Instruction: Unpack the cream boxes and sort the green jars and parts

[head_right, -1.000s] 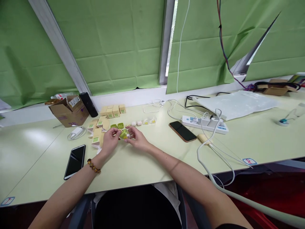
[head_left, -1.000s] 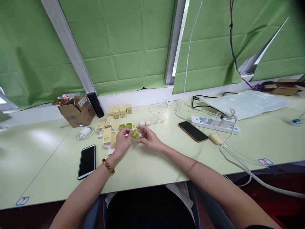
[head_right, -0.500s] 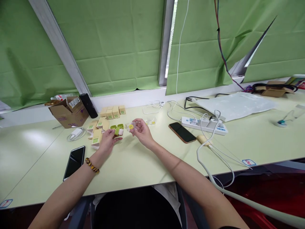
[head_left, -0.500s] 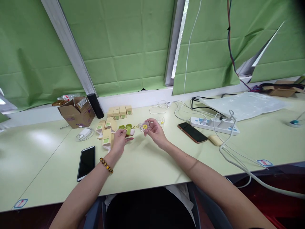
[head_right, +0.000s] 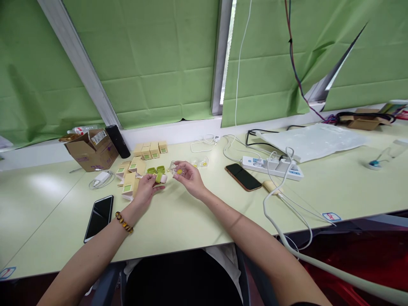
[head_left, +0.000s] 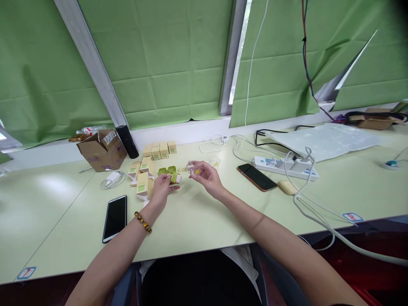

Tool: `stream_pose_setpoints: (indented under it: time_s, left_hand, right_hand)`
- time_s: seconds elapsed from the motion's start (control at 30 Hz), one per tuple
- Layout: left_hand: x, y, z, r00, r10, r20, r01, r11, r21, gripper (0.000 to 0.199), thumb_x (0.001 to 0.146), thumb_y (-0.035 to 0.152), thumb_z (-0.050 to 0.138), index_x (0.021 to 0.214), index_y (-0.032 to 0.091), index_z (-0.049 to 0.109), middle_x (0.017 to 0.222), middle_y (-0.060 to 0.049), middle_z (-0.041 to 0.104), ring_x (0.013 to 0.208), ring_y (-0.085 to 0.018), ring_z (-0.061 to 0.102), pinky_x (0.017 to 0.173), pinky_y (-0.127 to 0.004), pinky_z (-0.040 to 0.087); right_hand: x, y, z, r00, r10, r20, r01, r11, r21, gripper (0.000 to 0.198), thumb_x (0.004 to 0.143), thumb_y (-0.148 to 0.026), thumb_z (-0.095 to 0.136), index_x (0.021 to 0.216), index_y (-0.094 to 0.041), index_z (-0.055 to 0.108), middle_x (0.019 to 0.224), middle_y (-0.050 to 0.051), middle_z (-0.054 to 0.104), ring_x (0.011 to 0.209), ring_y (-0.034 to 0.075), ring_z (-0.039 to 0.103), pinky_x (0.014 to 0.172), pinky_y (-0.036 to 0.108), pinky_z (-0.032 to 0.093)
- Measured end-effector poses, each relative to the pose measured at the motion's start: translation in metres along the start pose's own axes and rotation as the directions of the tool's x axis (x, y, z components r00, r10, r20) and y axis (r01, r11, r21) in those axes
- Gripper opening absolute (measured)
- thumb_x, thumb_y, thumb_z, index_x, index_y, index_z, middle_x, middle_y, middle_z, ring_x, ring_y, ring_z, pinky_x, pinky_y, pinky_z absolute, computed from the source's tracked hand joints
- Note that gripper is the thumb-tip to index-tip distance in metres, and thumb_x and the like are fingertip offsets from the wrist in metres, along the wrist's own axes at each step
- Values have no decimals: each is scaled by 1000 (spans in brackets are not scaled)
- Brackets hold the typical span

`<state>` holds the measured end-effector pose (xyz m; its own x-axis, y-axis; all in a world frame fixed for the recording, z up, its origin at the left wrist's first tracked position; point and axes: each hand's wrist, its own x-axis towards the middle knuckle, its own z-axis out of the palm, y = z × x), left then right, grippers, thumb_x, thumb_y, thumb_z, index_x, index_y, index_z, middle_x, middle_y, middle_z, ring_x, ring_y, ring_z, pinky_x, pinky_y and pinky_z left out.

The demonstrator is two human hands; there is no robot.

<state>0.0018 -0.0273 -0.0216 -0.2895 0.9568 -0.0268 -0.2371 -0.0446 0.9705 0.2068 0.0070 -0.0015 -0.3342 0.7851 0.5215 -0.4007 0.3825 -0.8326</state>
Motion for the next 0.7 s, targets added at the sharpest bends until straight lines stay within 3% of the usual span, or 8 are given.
stream_pose_setpoints:
  time_s: [0.13,0.2,0.3,0.37,0.47,0.57,0.7]
  left_hand:
    - [0,-1,0,1000,13,13,-13,1000,-5,32,92,41,76,91,15,58,94,-10,72,81,-19,74,72,-37,67]
    - [-1,-1,0,1000,18,10,-18,1000,-4,33,92,43,76,91,15,58,94,-10,72,81,-19,73,72,-37,67]
    - [-1,-2,1,1000,27,4,-27,1000,0,35,91,45,77,90,16,58,91,-8,71,79,-18,72,71,-36,67]
    - [-2,-3,1,999,38,1,-38,999,1,36,90,46,78,89,16,58,87,-7,69,77,-17,71,70,-35,66]
    - [-2,-3,1,999,49,8,-49,999,3,36,90,47,77,90,16,58,88,-6,68,76,-16,70,71,-36,67]
    - [-4,-2,2,999,43,9,-43,999,7,33,92,44,75,90,15,60,89,-6,69,76,-16,70,72,-37,67]
    - [-5,1,2,999,36,-3,-36,999,9,28,95,39,72,90,15,59,89,-7,70,76,-16,70,72,-36,67]
  right_hand:
    - [-3,-5,-1,990,-137,-36,125,965,-230,24,87,-47,80,90,-27,69,139,9,52,131,29,56,106,51,53]
    - [-6,-6,-4,963,-266,-34,222,865,-450,13,90,-42,77,89,-30,74,137,9,51,134,32,51,108,56,50]
    - [-10,-2,-13,925,-371,80,327,670,-666,4,88,-39,78,91,-37,77,115,10,58,120,34,55,105,63,49]
    - [-13,3,-20,915,-381,134,357,606,-711,6,87,-41,80,90,-37,76,95,9,59,102,32,59,99,61,51]
    - [-15,9,-28,914,-360,188,378,581,-721,12,86,-44,80,81,-36,73,75,6,55,83,28,57,86,56,56]
    - [-15,7,-29,918,-331,219,384,602,-700,14,86,-42,82,78,-37,72,68,4,52,77,27,56,81,56,55]
    - [-17,-6,-13,904,-414,106,374,644,-668,13,84,-41,83,78,-35,74,75,5,57,82,28,59,84,56,52]
